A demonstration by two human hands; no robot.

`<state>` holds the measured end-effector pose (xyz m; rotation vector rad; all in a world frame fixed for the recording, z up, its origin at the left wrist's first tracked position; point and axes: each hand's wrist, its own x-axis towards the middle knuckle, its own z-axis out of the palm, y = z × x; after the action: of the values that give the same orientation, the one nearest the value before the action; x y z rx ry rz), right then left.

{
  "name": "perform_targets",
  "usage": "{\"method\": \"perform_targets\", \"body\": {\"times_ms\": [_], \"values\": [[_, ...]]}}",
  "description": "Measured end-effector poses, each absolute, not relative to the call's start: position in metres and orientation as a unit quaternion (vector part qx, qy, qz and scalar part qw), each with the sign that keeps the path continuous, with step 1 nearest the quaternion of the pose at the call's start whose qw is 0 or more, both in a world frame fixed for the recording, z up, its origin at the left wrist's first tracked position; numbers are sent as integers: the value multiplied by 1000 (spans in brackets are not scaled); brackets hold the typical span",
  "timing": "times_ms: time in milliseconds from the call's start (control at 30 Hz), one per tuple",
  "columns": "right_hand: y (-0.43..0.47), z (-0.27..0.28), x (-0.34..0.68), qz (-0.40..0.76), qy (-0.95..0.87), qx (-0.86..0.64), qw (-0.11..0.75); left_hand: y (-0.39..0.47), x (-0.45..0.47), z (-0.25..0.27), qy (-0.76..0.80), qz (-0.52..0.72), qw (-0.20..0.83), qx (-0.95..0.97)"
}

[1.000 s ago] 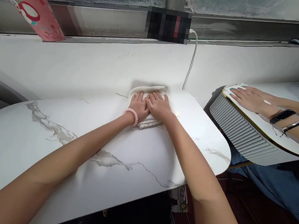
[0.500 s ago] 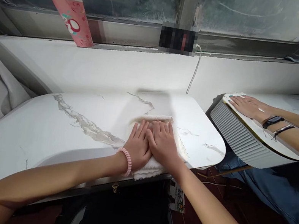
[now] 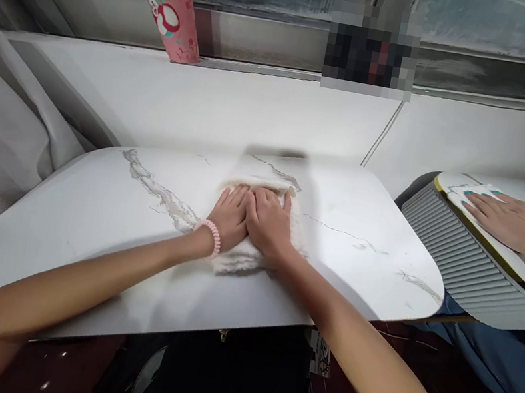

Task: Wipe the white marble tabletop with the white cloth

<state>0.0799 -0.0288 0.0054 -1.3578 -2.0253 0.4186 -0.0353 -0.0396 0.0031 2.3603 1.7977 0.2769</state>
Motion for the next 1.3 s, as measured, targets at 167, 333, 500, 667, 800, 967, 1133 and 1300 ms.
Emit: {"method": "perform_targets", "body": {"times_ms": [167, 333, 500, 667, 800, 967, 1133, 1300], "values": [[33, 1, 58, 137, -776, -526, 321, 21, -54, 2, 602, 116, 68, 787], [84, -3, 49, 123, -774, -539, 310, 70, -62, 0, 601, 139, 55, 785], [117, -2, 39, 98, -774, -550, 297, 106, -71, -3, 594, 168, 45, 786], [129, 0, 28, 87, -759, -572, 297, 122, -81, -4, 573, 191, 36, 797], [126, -2, 20, 81, -752, -585, 292, 124, -92, -8, 550, 193, 37, 812], [113, -6, 0, 71, -768, -572, 280, 117, -117, -12, 545, 190, 31, 816], [92, -4, -16, 69, -798, -537, 264, 94, -136, -12, 581, 165, 13, 797], [59, -3, -11, 63, -825, -499, 256, 52, -129, -9, 618, 145, 5, 773]]}}
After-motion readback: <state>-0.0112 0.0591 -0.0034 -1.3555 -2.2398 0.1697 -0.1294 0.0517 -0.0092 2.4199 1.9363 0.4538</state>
